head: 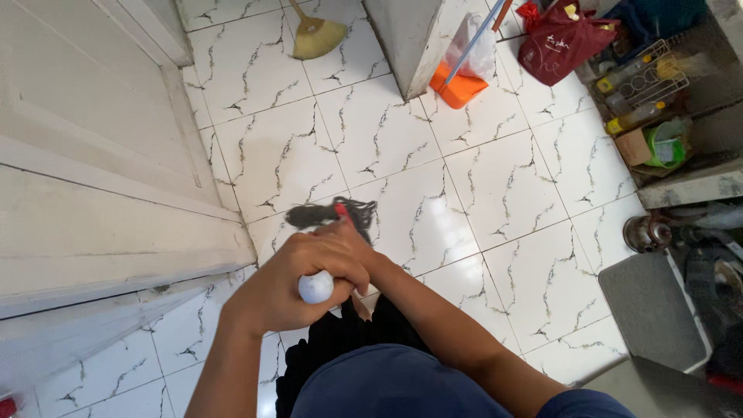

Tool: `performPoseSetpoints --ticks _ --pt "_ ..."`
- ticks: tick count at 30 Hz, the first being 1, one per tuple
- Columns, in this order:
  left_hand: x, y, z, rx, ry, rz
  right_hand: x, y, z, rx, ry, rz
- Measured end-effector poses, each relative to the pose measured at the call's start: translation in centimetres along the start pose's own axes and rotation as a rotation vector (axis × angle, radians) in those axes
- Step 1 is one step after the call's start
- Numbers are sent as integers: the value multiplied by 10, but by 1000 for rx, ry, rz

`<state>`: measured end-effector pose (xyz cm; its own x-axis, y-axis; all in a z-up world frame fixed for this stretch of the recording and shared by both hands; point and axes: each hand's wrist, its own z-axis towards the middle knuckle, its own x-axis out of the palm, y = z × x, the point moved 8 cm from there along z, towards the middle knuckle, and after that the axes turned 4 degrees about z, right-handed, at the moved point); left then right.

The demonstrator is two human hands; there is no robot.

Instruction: The person mops the tiled floor in a narrow hallway and near a refrigerator using a mop.

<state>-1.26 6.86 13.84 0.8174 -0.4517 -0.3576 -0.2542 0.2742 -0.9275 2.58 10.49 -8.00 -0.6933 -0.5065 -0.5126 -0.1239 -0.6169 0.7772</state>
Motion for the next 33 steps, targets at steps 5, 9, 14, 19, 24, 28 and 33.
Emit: performPoseSetpoints --ticks 5,9,14,19,24,28,33 --pt "44 49 6 8 -158 -106 -52 -72 -63 437 -104 67" --pt "77 127 -2 -354 -326 -238 -60 -134 -88 416 -50 -23" --pt "66 125 -36 -296 -316 -149 -21 -146 -96 468 66 -153" --pt "-5 58 -74 -349 -306 -16 26 -55 -46 388 -111 130" --pt "-28 0 -81 -333 -321 53 91 -1 -11 339 47 461" --pt "-2 10 -63 -437 -255 155 109 26 -10 38 101 976" --pt "49 18 -36 -493 -63 266 84 20 -43 224 124 960"
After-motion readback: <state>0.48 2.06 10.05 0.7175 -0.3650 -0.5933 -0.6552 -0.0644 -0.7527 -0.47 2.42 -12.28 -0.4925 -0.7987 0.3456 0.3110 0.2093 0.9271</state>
